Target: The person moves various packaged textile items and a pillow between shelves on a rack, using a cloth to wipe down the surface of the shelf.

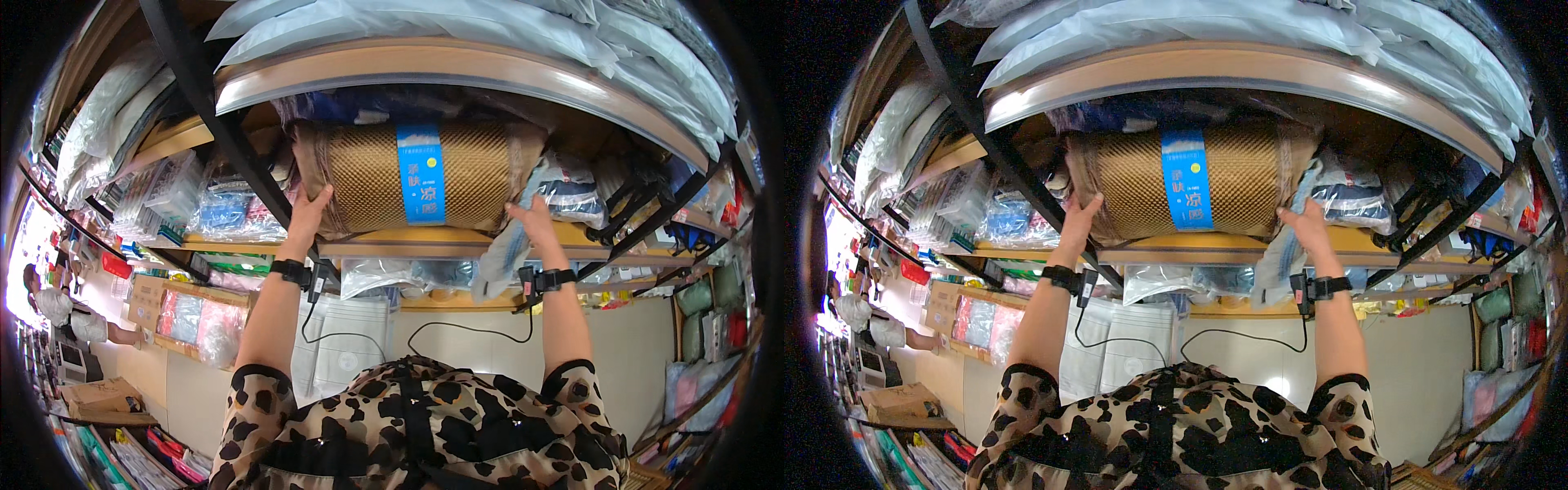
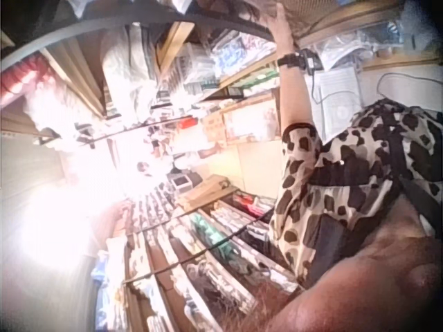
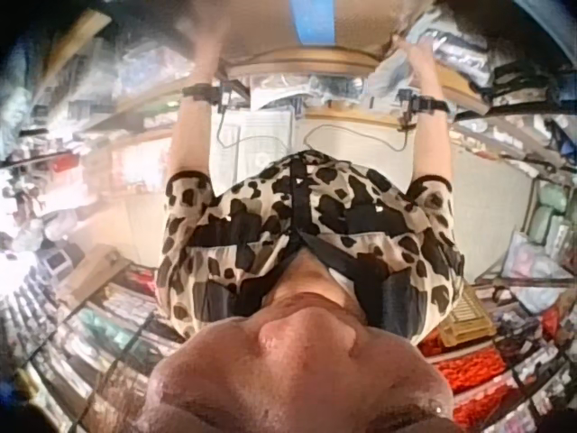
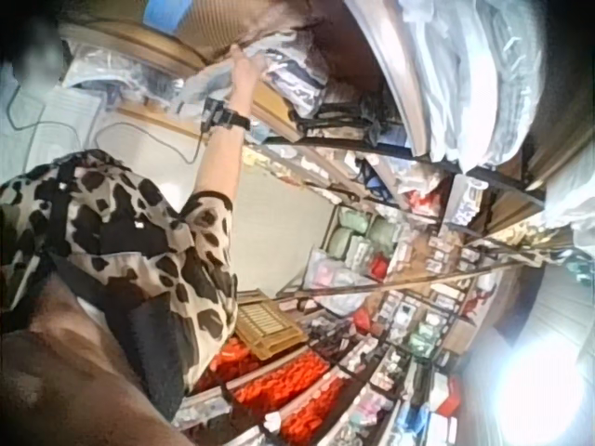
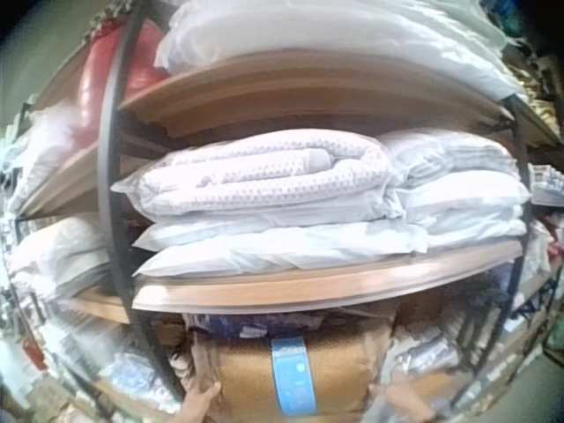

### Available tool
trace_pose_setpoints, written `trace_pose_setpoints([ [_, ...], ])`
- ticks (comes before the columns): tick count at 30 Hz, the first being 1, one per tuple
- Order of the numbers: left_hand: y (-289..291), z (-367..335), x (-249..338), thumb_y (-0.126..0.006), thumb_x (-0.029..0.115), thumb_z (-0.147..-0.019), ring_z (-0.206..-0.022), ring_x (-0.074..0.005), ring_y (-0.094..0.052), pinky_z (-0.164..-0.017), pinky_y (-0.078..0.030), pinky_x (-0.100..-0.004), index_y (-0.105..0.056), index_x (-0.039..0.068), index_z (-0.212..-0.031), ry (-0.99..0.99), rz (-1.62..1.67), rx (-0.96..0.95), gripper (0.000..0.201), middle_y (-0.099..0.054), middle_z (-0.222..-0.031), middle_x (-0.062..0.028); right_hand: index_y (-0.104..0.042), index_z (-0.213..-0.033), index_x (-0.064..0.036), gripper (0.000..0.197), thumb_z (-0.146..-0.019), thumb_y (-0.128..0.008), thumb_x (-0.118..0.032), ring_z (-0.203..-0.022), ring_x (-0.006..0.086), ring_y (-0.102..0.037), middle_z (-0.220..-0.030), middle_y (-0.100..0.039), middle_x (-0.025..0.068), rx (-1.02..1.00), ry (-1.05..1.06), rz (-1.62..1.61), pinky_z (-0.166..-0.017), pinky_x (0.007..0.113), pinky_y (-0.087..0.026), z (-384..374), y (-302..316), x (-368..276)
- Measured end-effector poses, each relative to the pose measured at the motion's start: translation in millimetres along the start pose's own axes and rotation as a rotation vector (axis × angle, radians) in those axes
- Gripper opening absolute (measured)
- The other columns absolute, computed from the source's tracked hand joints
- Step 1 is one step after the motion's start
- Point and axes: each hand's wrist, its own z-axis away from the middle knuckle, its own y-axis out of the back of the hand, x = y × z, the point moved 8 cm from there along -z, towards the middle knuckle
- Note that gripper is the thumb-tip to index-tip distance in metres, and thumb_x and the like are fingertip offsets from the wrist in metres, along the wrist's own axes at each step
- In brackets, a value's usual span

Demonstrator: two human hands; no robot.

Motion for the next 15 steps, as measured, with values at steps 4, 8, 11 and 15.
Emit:
trace_pose_setpoints([
  [4, 16.3, -13.2, -43.0, -0.057, 0.034, -0.08, -0.11, -0.0346, -0.046, -0.093, -0.034, -0.0345, -0.032, -0.003, -0.125, 0.018, -0.575, 0.178, 0.064, -0.05, -0.115, -0.0219, -0.053, -0.096, 0.0086, 0.038, -0.071, -0.066, -0.017, -0.087, 0.0282, -0.056, -0.093, -0.06, 0.0195, 0.026, -0.059, 0.265, -0.079, 0.034, -0.042, -20.6, -34.5, 84.3],
  [8, 15.5, -2.0, -39.6, -0.056, 0.033, -0.081, -0.111, -0.0338, -0.045, -0.093, -0.034, -0.0342, -0.032, -0.003, -0.126, 0.04, -0.639, 0.198, 0.063, -0.048, -0.118, -0.0226, -0.053, -0.09, 0.0088, 0.04, -0.07, -0.068, -0.022, -0.083, 0.0321, -0.055, -0.089, -0.059, 0.0218, 0.021, -0.071, 0.108, -0.075, 0.035, -0.042, -21.1, -30.8, 81.7],
  [11, 9.0, -7.3, -33.1, -0.056, 0.03, -0.081, -0.112, -0.0334, -0.044, -0.092, -0.035, -0.0343, -0.034, -0.002, -0.124, -0.072, -0.657, 0.201, 0.058, -0.048, -0.118, -0.0221, -0.053, -0.094, 0.0081, 0.033, -0.074, -0.065, -0.016, -0.079, 0.0228, -0.054, -0.086, -0.06, 0.015, 0.014, -0.056, 0.199, -0.071, 0.032, -0.042, -33.5, -30.7, 105.9],
  [15, 21.7, -22.4, -45.1, -0.058, 0.025, -0.081, -0.111, -0.0337, -0.044, -0.092, -0.035, -0.035, -0.031, -0.002, -0.125, -0.091, -0.593, 0.148, 0.059, -0.048, -0.117, -0.0223, -0.053, -0.08, 0.0077, 0.029, -0.074, -0.066, -0.017, -0.069, 0.0204, -0.053, -0.072, -0.058, 0.0145, 0.086, 0.05, 0.291, -0.064, 0.033, -0.043, -43.0, -46.8, 110.4],
])
